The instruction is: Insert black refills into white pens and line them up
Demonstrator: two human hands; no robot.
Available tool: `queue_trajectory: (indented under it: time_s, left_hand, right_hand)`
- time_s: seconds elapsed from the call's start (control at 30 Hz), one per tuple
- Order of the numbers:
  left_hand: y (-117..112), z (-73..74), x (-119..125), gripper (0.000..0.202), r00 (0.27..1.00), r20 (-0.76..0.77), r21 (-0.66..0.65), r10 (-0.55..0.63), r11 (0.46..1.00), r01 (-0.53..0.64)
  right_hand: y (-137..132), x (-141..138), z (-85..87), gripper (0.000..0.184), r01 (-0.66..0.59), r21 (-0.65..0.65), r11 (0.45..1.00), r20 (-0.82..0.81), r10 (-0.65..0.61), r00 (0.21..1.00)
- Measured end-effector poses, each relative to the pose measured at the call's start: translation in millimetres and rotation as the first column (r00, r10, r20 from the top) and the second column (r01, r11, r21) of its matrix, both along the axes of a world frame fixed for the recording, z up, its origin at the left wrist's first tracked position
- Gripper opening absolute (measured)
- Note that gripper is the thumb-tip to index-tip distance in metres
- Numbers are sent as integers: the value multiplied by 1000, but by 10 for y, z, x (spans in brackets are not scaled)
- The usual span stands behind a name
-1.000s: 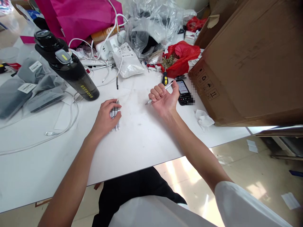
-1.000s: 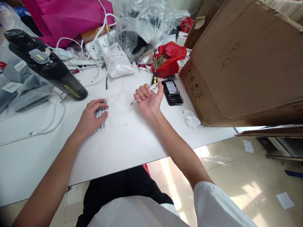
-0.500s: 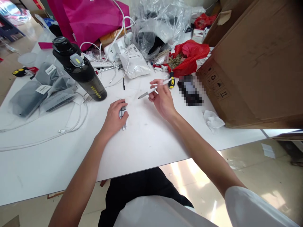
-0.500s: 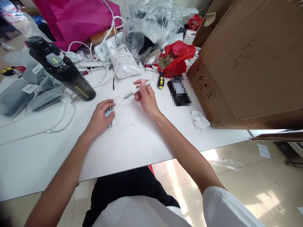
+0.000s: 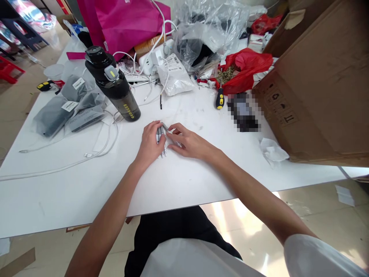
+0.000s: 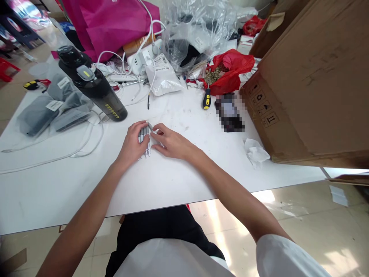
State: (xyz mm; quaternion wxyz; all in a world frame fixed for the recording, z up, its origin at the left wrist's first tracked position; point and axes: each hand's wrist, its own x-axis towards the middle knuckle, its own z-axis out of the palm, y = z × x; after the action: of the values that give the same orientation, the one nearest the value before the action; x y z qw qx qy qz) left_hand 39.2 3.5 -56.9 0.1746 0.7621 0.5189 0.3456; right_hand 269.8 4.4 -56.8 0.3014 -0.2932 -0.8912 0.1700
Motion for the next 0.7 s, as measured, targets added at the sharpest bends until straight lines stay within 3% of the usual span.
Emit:
queue_trajectory:
  time_s: [0.23,0.57,0.7]
  left_hand:
    - [-6,30,8,39,999,-21,-10,-31,999,31]
    - [13,13,-11,37,998,-32,-5,-61,998,61]
    - [0,7,-1,37,997,-41,-3,-58,998,58]
  right_hand:
    - [-29,-42,21,66,-57,-22,998,-29,56,998]
    - [42,-5,-7,79,-32,-110,993,-32,28,999]
    - [-37,9,176,84,26,-98,995,16,-25,1000]
